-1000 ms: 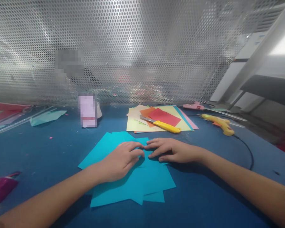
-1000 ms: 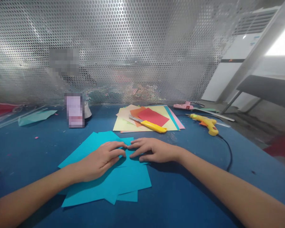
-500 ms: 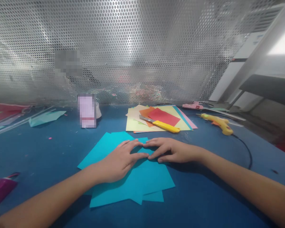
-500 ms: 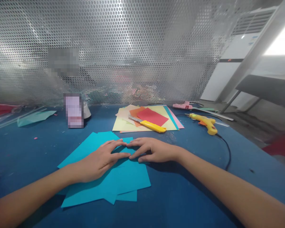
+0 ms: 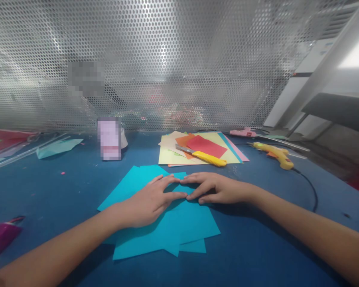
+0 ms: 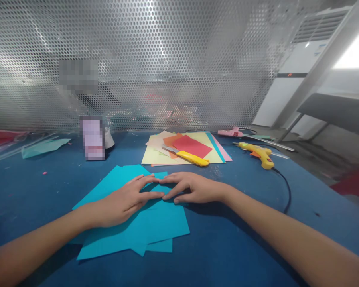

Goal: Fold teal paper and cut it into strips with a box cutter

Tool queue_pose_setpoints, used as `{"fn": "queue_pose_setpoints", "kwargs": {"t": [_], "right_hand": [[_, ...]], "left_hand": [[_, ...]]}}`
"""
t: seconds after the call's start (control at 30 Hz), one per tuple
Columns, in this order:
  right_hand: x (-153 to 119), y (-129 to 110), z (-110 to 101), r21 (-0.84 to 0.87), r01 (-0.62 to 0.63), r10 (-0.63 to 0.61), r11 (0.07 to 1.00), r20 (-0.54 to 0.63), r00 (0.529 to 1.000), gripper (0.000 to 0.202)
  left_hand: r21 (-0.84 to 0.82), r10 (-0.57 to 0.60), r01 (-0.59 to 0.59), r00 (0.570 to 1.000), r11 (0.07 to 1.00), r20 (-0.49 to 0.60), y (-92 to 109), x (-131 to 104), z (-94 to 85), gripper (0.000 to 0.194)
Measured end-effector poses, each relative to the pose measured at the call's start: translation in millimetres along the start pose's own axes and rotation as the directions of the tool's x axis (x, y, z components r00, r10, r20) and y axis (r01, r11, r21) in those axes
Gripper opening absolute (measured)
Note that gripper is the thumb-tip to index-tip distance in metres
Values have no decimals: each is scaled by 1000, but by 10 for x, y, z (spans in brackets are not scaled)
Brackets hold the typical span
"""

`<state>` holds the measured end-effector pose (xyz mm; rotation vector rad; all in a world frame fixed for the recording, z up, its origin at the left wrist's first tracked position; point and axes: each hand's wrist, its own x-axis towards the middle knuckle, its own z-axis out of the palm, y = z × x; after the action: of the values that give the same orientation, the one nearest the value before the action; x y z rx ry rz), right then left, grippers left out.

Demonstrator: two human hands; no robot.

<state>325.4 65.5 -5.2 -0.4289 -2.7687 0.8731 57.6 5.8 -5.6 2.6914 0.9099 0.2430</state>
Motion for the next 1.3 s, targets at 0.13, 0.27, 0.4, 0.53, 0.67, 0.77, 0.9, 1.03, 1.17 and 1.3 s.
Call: {"fn": "queue_pose_setpoints", "kwargs": {"t": [0.13, 0.27, 0.4, 0.53, 0.67, 0.77, 0.9, 1.03, 1.17, 1.3], "right_hand": [[-5, 13, 11, -2, 14, -15, 1000, -3, 1000, 27], [-4, 18, 4, -9, 11, -11, 1000, 3, 1000, 27], [0, 6, -4, -3, 3, -3, 1000, 9, 1000, 27], [2, -8, -6, 1, 1, -1, 1000, 12, 1000, 27], [3, -12, -12, 11, 6, -6, 1000, 16, 1000, 27], [8, -14, -27, 23, -3, 2, 1000, 25, 1000, 29], [13, -11, -52, 41, -13, 11, 999, 55, 998, 30], [7, 14, -72, 63, -32, 26, 997, 98, 995, 30], [-14, 44, -109, 61, -38, 29, 997, 144, 989, 31], [-40, 53, -155, 46, -57, 48, 997, 176, 983, 35]], "left_hand": [[3, -3, 3, 1000, 1000, 4, 6, 4, -7, 39], [2, -22, 22, 1000, 1000, 17, 10, -1, -15, 39], [-3, -18, 19, 1000, 1000, 7, 11, -6, -16, 38], [-20, -18, 18, 1000, 1000, 5, 12, -6, -17, 38], [-25, -24, 24, 1000, 999, 1, 12, -7, -20, 37], [-35, -15, 15, 1000, 999, -3, 8, -11, -20, 37], [-39, -16, 16, 1000, 999, 3, 2, -16, -17, 38], [-23, -13, 13, 1000, 1000, 16, 5, -19, -15, 39], [-25, -3, 3, 1000, 1000, -8, 4, -23, -12, 39], [-17, -3, 3, 1000, 1000, 1, -8, -27, -5, 39]]}}
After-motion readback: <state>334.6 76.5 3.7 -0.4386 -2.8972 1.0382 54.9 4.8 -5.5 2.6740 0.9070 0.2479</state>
